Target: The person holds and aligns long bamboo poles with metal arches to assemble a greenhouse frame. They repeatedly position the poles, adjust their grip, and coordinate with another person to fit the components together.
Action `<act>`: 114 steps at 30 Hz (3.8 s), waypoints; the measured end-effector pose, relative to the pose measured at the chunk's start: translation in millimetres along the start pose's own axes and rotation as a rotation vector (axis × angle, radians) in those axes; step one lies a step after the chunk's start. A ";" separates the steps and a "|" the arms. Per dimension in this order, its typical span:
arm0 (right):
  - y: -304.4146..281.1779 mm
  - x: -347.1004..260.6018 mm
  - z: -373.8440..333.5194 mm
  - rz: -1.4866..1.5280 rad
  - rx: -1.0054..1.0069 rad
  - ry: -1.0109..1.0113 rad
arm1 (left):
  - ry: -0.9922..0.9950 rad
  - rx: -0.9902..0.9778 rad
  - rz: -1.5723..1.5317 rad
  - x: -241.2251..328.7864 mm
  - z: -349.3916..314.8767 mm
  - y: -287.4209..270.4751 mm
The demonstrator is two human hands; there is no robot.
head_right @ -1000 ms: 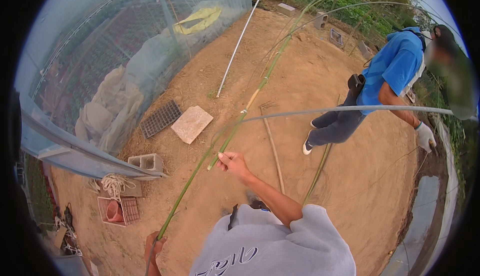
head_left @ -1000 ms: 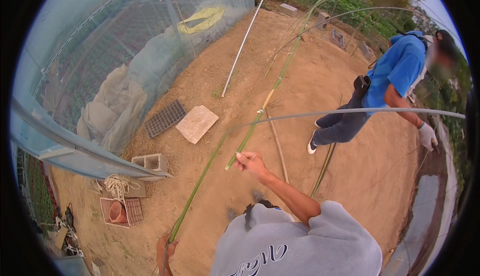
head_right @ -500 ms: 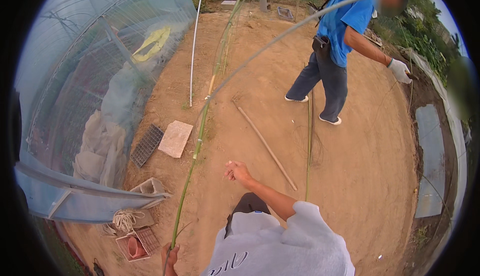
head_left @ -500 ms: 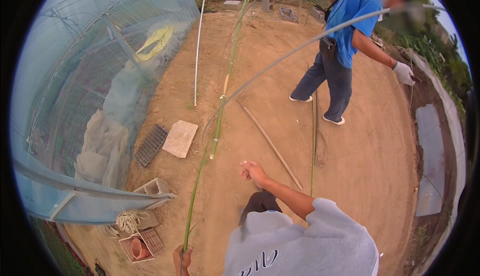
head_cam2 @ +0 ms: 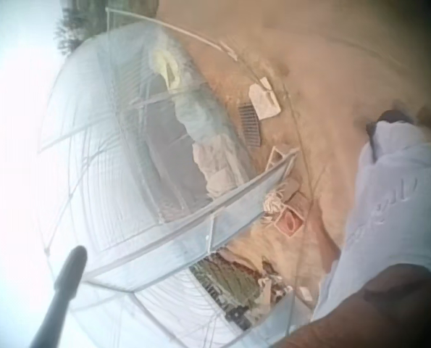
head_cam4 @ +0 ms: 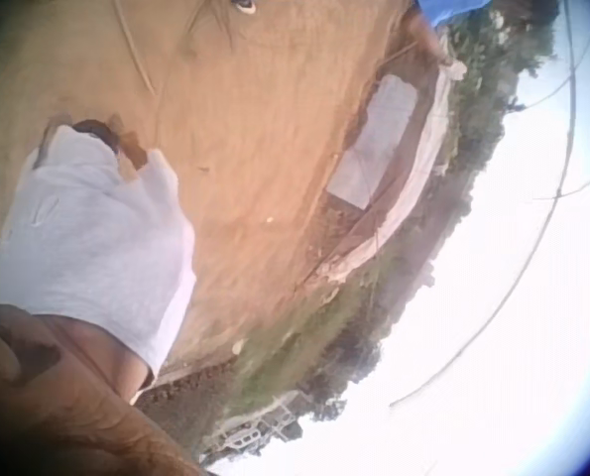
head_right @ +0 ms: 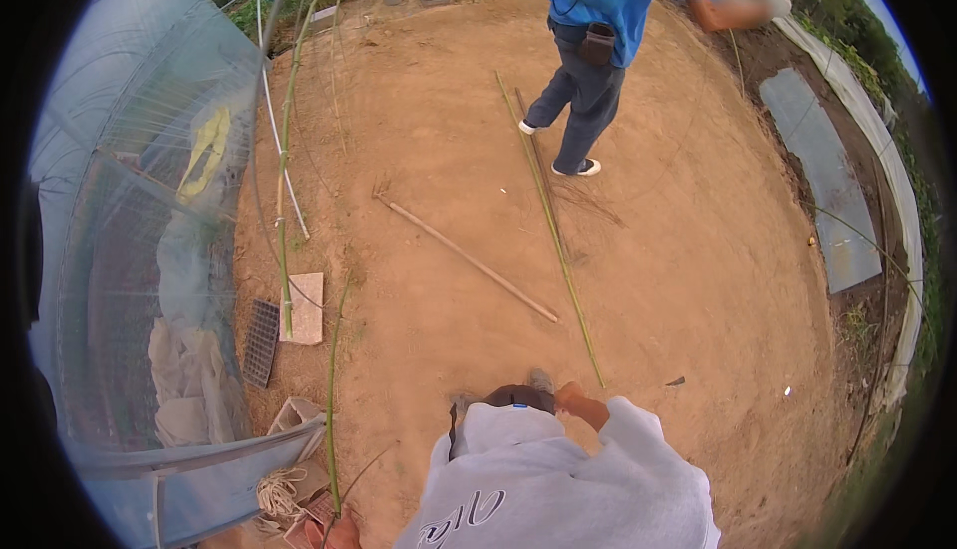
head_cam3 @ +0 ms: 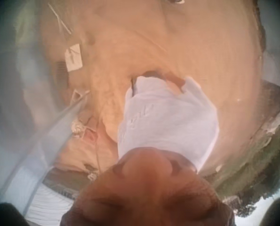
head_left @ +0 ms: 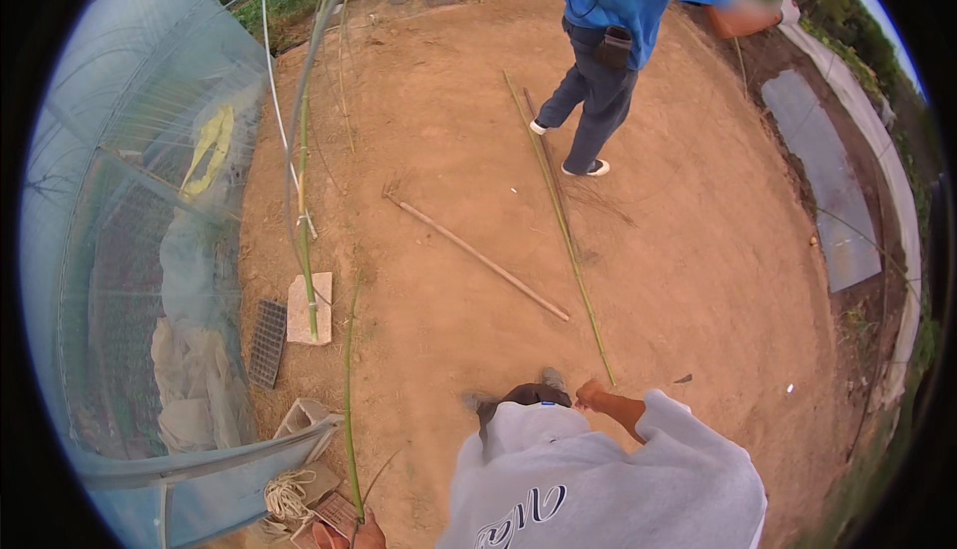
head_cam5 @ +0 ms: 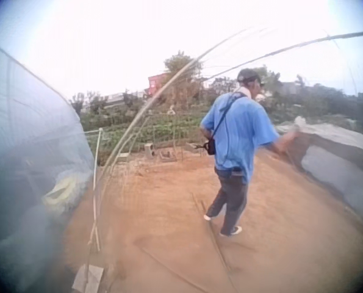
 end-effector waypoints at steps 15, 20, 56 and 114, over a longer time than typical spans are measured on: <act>-62.5 152.8 0.8 0.839 0.054 0.128 | -0.322 -0.276 0.352 91.3 0.6 32.5; -40.9 175.7 -25.0 1.197 0.080 0.195 | 0.168 -0.613 -0.676 209.0 96.6 210.7; -48.0 243.7 532.8 0.393 0.532 0.439 | 1.315 -1.241 -0.414 712.0 -112.1 647.4; -375.5 487.3 -331.7 0.591 1.001 0.549 | 0.125 -1.608 -1.049 993.9 -244.0 380.3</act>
Point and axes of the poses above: each hand's wrist, its own z-axis towards the middle knuckle, its own y-axis out of the palm, x = y × z, the point moved 9 cm from there along z, towards the middle knuckle, and after that the axes turned 13 degrees about y, right-handed, at the moved point
